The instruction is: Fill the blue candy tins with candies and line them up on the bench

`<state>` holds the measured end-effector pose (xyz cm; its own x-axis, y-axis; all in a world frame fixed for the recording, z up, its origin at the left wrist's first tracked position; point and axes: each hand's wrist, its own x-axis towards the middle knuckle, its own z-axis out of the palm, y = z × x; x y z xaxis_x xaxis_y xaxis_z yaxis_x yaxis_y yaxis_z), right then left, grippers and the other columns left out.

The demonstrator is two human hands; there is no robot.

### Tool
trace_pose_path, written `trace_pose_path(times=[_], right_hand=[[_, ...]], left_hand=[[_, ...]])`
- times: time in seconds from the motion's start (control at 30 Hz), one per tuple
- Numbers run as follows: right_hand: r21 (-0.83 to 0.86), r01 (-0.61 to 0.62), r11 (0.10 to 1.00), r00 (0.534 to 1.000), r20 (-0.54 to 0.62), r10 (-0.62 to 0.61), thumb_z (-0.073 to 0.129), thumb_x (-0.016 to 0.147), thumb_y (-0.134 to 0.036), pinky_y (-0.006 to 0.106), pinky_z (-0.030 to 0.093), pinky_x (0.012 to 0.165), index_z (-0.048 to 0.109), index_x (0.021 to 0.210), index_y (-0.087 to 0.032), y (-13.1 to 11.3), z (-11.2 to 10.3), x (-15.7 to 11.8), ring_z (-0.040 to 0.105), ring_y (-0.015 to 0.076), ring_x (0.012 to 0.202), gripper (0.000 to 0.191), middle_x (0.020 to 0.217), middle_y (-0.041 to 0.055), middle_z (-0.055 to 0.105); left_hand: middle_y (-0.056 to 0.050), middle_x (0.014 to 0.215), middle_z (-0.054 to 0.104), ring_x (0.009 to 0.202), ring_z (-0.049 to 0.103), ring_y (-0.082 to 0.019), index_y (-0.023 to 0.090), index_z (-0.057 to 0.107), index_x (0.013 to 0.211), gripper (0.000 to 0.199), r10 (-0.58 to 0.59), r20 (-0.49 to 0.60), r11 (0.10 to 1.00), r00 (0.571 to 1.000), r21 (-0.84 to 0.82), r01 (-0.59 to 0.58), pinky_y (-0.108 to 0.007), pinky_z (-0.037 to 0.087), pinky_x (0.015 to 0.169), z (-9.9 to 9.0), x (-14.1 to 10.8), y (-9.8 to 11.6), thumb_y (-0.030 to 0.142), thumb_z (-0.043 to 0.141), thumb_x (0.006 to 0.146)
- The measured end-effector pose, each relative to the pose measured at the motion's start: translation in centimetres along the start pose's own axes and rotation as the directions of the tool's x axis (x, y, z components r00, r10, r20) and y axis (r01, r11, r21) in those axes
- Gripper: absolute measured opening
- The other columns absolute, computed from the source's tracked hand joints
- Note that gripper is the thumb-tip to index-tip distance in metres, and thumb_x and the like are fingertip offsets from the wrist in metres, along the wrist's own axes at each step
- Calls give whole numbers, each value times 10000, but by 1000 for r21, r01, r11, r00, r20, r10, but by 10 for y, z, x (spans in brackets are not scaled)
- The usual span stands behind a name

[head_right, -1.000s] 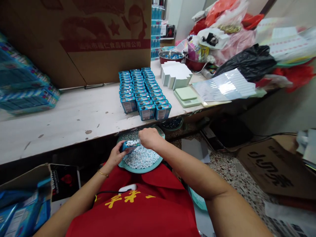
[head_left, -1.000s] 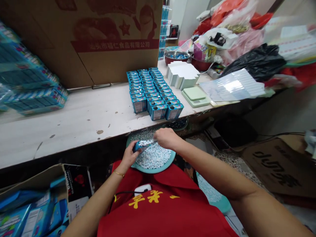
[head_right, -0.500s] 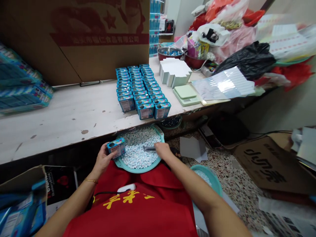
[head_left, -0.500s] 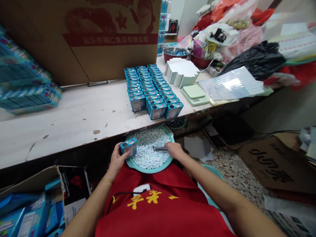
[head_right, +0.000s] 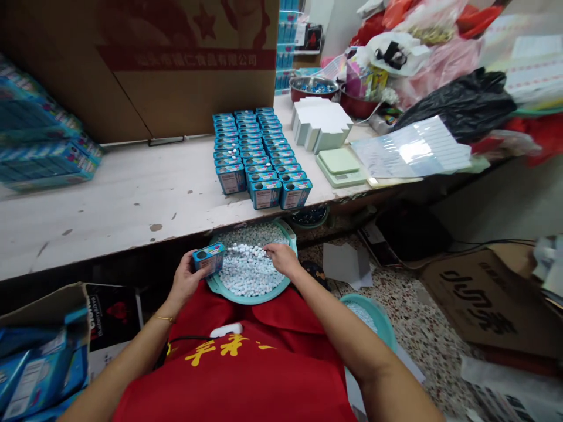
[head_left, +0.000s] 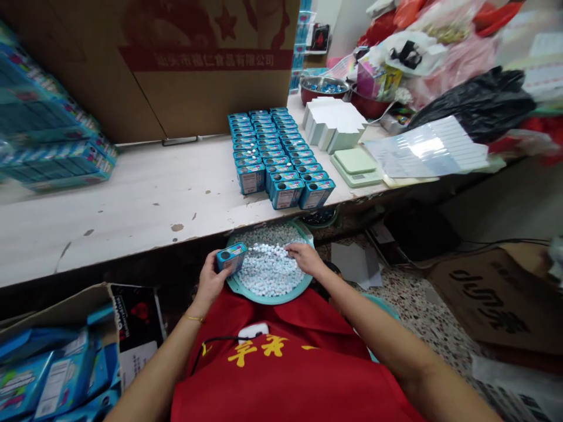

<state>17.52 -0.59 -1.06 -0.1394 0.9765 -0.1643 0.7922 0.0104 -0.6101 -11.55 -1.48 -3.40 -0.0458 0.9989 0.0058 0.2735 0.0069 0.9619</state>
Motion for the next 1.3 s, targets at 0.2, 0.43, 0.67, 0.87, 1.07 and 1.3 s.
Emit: trace_pose_path(times=[0.2,0.43,0.67,0.87,1.07,1.3], right_hand=[[-191,130,973,987,118,-109,463,801,-198,238,426,761,682,971,-276,-56,-57,-5,591,172,946,287,995,5,680],[-557,212,803,954,295,-47,427,757,-149,304,435,745,678,948,-225,-125,-79,-9,603,232,930,325,964,108,672],[-600,233,766,956,284,-68,411,775,-121,308,427,757,647,987,-179,-129,-80,-12,599,226,914,323,973,125,653],[-526,150,837,980,193,-55,354,839,-138,246,396,731,599,1040,-291,-62,-75,-25,570,175,967,352,1056,21,633],[-554,-63,830,968,167,185,327,843,-98,301,389,747,590,1000,-165,-18,-12,-20,600,208,893,314,952,129,650],[-368,-112,923,974,142,175,375,856,-158,231,388,736,590,1048,-226,-15,67,6,578,160,956,296,1007,50,657]], left_hand=[[-42,1000,579,913,550,-183,189,482,1096,418,82,130,980,988,170,-104,-316,419,859,27,2,18,266,570,696],[-60,1051,578,978,540,-205,183,503,1090,402,131,182,957,974,234,-172,-344,404,893,36,-2,19,192,526,689],[-51,1010,583,935,550,-199,195,506,1082,393,120,154,977,981,159,-144,-335,413,863,33,-1,15,230,551,693],[-32,986,590,914,552,-188,200,516,1065,415,75,139,993,987,80,-87,-316,411,856,33,5,13,254,598,662],[-27,981,576,906,546,-181,195,496,1063,443,57,80,997,995,51,-61,-312,417,850,21,9,12,277,626,648],[-28,972,566,906,551,-188,202,492,1051,467,0,-21,1000,1000,-5,0,-345,423,866,7,3,7,301,655,624]])
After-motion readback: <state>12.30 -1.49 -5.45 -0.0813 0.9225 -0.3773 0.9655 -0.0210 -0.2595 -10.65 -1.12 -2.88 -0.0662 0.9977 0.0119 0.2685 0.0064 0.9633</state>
